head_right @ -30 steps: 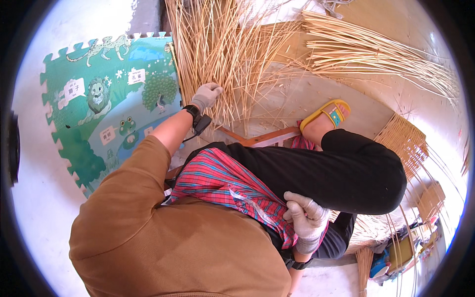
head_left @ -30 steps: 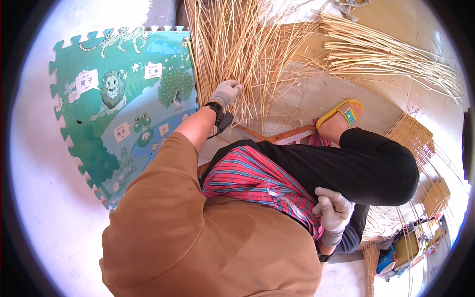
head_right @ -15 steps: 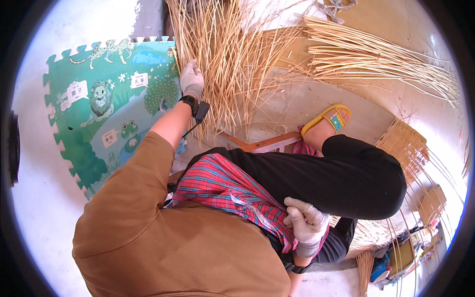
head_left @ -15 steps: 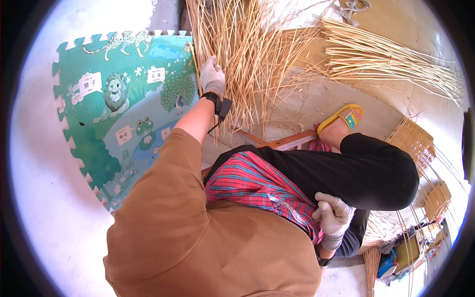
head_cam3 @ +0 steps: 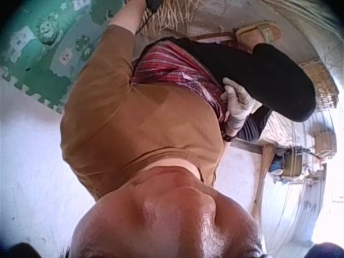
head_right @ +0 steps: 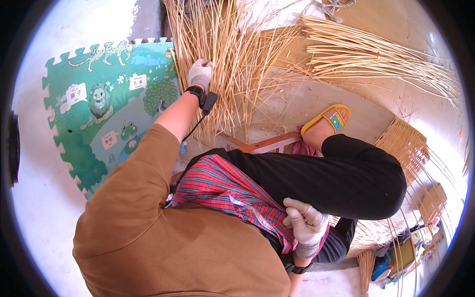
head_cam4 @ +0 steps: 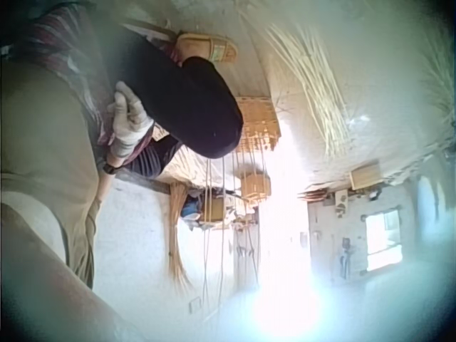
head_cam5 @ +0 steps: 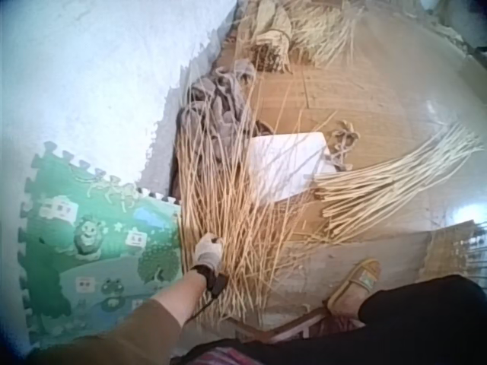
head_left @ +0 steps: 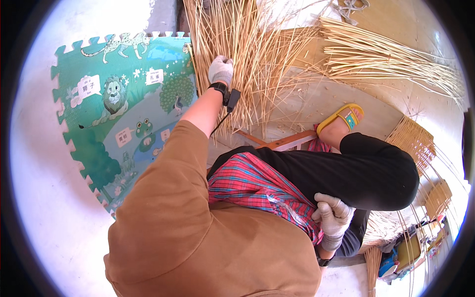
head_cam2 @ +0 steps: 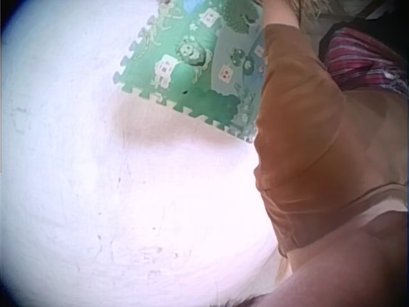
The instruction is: Weaving a rectangular wicker basket and using a drill to secure components.
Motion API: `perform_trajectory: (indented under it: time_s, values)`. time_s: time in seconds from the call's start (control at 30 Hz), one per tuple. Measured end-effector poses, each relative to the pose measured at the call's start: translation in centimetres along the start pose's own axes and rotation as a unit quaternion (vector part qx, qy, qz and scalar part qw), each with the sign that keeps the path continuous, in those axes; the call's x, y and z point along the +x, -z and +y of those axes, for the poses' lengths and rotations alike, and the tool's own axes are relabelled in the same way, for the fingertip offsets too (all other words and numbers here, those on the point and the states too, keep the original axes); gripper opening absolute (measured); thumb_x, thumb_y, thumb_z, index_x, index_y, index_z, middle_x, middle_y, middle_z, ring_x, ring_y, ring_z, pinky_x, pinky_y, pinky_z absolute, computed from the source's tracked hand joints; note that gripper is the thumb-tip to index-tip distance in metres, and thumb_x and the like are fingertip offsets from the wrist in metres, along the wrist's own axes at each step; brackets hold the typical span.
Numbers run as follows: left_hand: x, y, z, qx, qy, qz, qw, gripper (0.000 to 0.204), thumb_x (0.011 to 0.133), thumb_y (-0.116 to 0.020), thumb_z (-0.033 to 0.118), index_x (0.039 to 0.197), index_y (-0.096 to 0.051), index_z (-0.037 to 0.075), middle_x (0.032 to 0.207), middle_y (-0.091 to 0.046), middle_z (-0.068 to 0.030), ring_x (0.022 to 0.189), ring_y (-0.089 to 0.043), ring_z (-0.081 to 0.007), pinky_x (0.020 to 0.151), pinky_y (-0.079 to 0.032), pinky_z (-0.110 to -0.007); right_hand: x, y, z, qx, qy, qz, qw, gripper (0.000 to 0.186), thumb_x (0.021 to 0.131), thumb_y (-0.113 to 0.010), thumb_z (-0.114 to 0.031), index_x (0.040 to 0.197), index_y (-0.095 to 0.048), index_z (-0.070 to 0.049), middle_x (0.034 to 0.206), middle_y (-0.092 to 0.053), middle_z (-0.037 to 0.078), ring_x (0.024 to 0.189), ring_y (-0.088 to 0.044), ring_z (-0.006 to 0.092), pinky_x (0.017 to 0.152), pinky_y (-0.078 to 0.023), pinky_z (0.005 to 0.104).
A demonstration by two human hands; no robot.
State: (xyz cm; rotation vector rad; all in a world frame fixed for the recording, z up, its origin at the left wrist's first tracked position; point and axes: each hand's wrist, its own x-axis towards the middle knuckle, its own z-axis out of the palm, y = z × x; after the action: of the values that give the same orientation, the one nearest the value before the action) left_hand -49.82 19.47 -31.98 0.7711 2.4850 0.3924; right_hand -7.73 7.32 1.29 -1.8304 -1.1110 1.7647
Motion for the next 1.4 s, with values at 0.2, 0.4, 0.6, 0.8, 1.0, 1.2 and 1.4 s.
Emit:
perform_trajectory:
  time_s: [0.2, 0.4, 0.6, 0.8, 1.0, 1.2, 1.4]
  values:
    - [0.8, -0.9, 0.1, 0.024, 0.059, 0.042, 0.997, 0.042, 0.086, -0.076, 0.033, 0.119, -0.063, 0.01, 0.101, -0.072, -0.0157, 0.093, -0.07, -0.0355, 0.083, -0.054, -0.044, -0.1, 0.0, 0.1, 0.002, -0.004, -0.002, 1.0, 0.013, 0.088, -0.069, 0.003, 0.099, -0.076, 0.002, 0.066, -0.067, 0.004, 0.053, -0.061, 0.0063, 0.05, -0.05, 0.0193]
    - [5.0, -1.7, -1.0, 0.089, 0.054, 0.001, 0.995, 0.048, 0.091, -0.066, 0.049, 0.115, -0.068, 0.007, 0.105, -0.071, -0.0211, 0.101, -0.069, -0.037, 0.089, -0.053, -0.045, -0.2, -0.1, 0.3, 0.001, -0.007, 0.004, 1.0, 0.014, 0.088, -0.068, 0.006, 0.098, -0.077, 0.002, 0.068, -0.068, 0.005, 0.053, -0.062, 0.0069, 0.051, -0.051, 0.0199]
    - [7.7, -0.6, -2.2, 0.131, 0.061, -0.081, 0.986, 0.039, 0.09, -0.062, 0.043, 0.103, -0.07, 0.007, 0.104, -0.073, -0.016, 0.094, -0.071, -0.0316, 0.084, -0.054, -0.041, -0.1, -0.1, 0.3, -0.009, 0.017, -0.008, 1.0, 0.015, 0.087, -0.067, 0.007, 0.098, -0.076, 0.002, 0.067, -0.067, 0.005, 0.052, -0.062, 0.0072, 0.051, -0.05, 0.02]
    - [6.0, 1.4, -5.1, -0.183, -0.086, -0.109, 0.973, 0.015, 0.084, -0.073, 0.004, 0.096, -0.064, 0.008, 0.08, -0.065, -0.0011, 0.074, -0.062, -0.0123, 0.07, -0.05, -0.028, -0.2, -0.3, 0.1, 0.001, 0.02, -0.008, 1.0, 0.016, 0.087, -0.068, 0.007, 0.099, -0.076, 0.001, 0.065, -0.065, 0.003, 0.053, -0.061, 0.0068, 0.05, -0.05, 0.0201]
    - [5.9, 2.7, -4.9, -0.291, -0.113, -0.088, 0.946, 0.016, 0.091, -0.064, -0.003, 0.104, -0.063, 0.005, 0.09, -0.069, -0.004, 0.08, -0.066, -0.0137, 0.072, -0.053, -0.029, -0.4, -0.3, 0.1, -0.001, 0.027, -0.011, 1.0, 0.016, 0.088, -0.068, 0.007, 0.1, -0.076, 0.001, 0.068, -0.068, 0.004, 0.053, -0.062, 0.0067, 0.051, -0.051, 0.0202]
    - [7.9, 6.4, -0.7, -0.476, -0.078, 0.028, 0.875, 0.025, 0.099, -0.052, -0.006, 0.121, -0.057, 0.006, 0.109, -0.069, -0.0118, 0.097, -0.071, -0.0216, 0.082, -0.06, -0.031, -0.5, -0.2, 0.3, 0.008, 0.014, -0.01, 1.0, 0.017, 0.088, -0.068, 0.007, 0.101, -0.076, 0.001, 0.068, -0.068, 0.005, 0.054, -0.062, 0.0069, 0.052, -0.051, 0.0205]
    - [8.0, 12.1, 4.3, -0.55, -0.157, 0.035, 0.819, 0.027, 0.104, -0.049, 0.003, 0.129, -0.056, 0.005, 0.114, -0.069, -0.0155, 0.099, -0.071, -0.0241, 0.087, -0.06, -0.034, -0.6, -0.2, 0.4, 0.008, 0.016, -0.011, 1.0, 0.015, 0.088, -0.069, 0.006, 0.1, -0.076, 0.001, 0.068, -0.067, 0.005, 0.054, -0.062, 0.0074, 0.052, -0.051, 0.0208]
